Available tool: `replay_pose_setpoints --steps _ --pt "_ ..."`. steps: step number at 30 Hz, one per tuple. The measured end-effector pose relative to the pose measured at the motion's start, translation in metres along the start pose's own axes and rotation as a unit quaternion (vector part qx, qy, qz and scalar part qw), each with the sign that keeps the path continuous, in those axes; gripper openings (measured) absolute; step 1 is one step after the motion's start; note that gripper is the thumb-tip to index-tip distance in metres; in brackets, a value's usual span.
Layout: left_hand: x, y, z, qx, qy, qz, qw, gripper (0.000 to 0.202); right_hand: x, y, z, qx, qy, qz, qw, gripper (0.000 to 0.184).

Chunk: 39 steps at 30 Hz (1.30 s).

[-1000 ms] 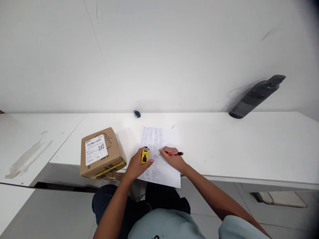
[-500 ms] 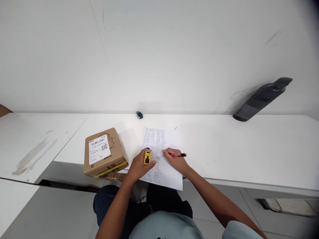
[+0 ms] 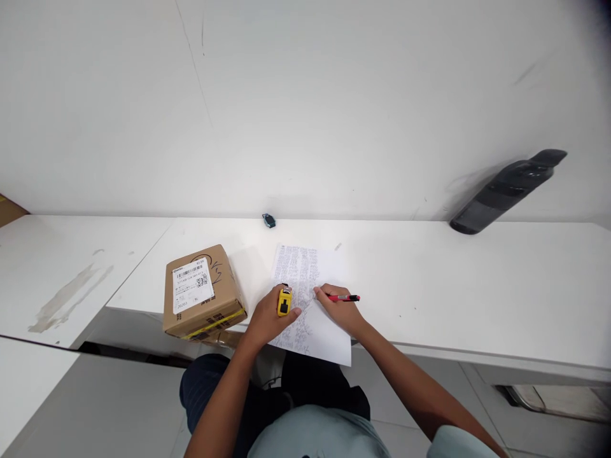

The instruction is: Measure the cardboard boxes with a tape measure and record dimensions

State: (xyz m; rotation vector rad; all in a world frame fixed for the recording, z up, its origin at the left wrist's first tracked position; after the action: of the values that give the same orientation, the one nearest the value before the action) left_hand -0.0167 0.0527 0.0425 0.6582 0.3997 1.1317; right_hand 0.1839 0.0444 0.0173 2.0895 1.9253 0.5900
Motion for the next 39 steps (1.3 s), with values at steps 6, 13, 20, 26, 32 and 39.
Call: replay_pose_setpoints --steps 6,13,20,26,32,39 --pt "0.0009 -0.0007 -0.0012 0.01 -0.002 0.001 1.0 0.048 0.0016 -0.0019 0.0032 0.034 -0.014 -0.021 0.999 0.043" --pt "0.0004 -0.0016 -0.0015 0.027 -0.007 0.001 1.0 0.05 0.0003 -0.0021 0.0044 0.012 -0.005 0.006 1.0 0.044" --pt "0.0006 -0.001 0.0007 0.024 -0.001 0.005 1.0 0.049 -0.0002 -0.0031 0.0064 0.013 -0.009 -0.017 1.0 0.044" --pt "0.0007 -0.0004 0.0013 0.02 0.0 0.011 1.0 0.048 0.0004 -0.002 0.0075 0.007 -0.004 0.012 1.0 0.043" --pt "0.0006 -0.0001 0.0022 0.025 0.002 0.013 1.0 0.048 -0.0019 0.0009 0.0056 0.011 -0.018 0.044 0.999 0.043" --pt "-0.0004 0.0003 0.0033 0.02 0.009 0.011 1.0 0.048 0.0 0.0001 0.0085 0.009 -0.03 0.033 0.999 0.042"
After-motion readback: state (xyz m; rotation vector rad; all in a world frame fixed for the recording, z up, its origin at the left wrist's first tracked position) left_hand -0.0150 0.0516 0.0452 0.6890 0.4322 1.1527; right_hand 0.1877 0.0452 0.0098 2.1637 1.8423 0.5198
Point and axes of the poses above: each hand's wrist, its own x-axis towards the middle knuckle, its own y-axis out of the back of the hand, z = x × y, the point moved 4 cm from there along x, towards the middle knuckle, and after that the axes turned 1 degree about y, right-handed, at the moved point
